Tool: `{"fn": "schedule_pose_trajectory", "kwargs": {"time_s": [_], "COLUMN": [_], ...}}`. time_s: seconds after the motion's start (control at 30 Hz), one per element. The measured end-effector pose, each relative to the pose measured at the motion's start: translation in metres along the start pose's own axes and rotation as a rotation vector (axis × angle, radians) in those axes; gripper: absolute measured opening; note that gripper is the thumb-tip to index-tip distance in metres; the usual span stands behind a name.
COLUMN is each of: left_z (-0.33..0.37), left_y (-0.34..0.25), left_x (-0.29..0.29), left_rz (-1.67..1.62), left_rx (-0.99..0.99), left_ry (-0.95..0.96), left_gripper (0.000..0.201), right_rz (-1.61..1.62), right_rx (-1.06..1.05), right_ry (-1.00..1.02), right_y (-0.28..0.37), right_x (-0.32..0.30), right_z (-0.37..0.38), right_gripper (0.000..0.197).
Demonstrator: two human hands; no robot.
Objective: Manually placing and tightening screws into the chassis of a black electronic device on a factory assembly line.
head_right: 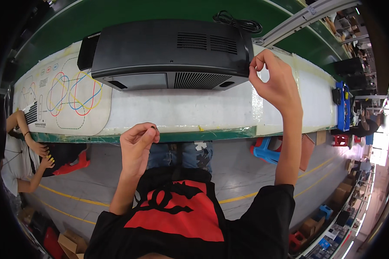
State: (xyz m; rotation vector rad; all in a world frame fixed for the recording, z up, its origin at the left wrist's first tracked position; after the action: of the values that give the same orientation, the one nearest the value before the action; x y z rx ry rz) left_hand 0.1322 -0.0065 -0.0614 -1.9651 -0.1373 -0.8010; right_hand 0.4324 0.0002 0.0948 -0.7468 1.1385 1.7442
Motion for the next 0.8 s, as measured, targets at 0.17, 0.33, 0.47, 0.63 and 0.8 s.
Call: {"fn": "schedule_pose_trajectory", "kwargs": {"time_s": [0.17,0.33,0.47,0.63,0.8], "left_z": [0.000,0.003,0.009,0.010,0.004], "left_y": [-0.003,-0.005,-0.008,-0.016,-0.028], "left_x": [-0.011,-0.023,-0.015,-0.001,0.015], "left_rz": [0.017,-0.008,-0.065,-0.134,-0.045], "left_rx": [0.004,0.017,0.015,0.035,0.139], "left_ry": [-0.053,-0.059,-0.028,0.105,0.280], "left_gripper": [0.015,0.021,0.020,0.019,0.017], "right_rz": [-0.125,-0.165,-0.325,-0.444,-0.536], "right_rx": [-0.026,-0.100,-0.211,-0.241,-0.250], "right_ry": [0.219,0.189,0.034,-0.129,-0.213], "right_y": [0.010,0.017,0.035,0.032,0.027], "right_x": [0.004,0.010,0.010,0.023,0.028], "right_z": [0.007,0.006,-0.012,-0.027,-0.036], "right_gripper": [0.021,0.019,0.022,0.025,0.025]}}
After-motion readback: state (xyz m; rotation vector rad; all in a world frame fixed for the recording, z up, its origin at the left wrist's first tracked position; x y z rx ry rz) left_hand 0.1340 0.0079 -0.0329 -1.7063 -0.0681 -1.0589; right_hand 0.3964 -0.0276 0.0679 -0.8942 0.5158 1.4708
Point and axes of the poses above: each hand's wrist, its own z-axis towards the middle knuckle, its own x-axis out of the palm, y = z × x, the point moved 7 cm from there along z, towards the middle knuckle, and after that the axes turned 4 degrees about -x, right-handed, at the moved point
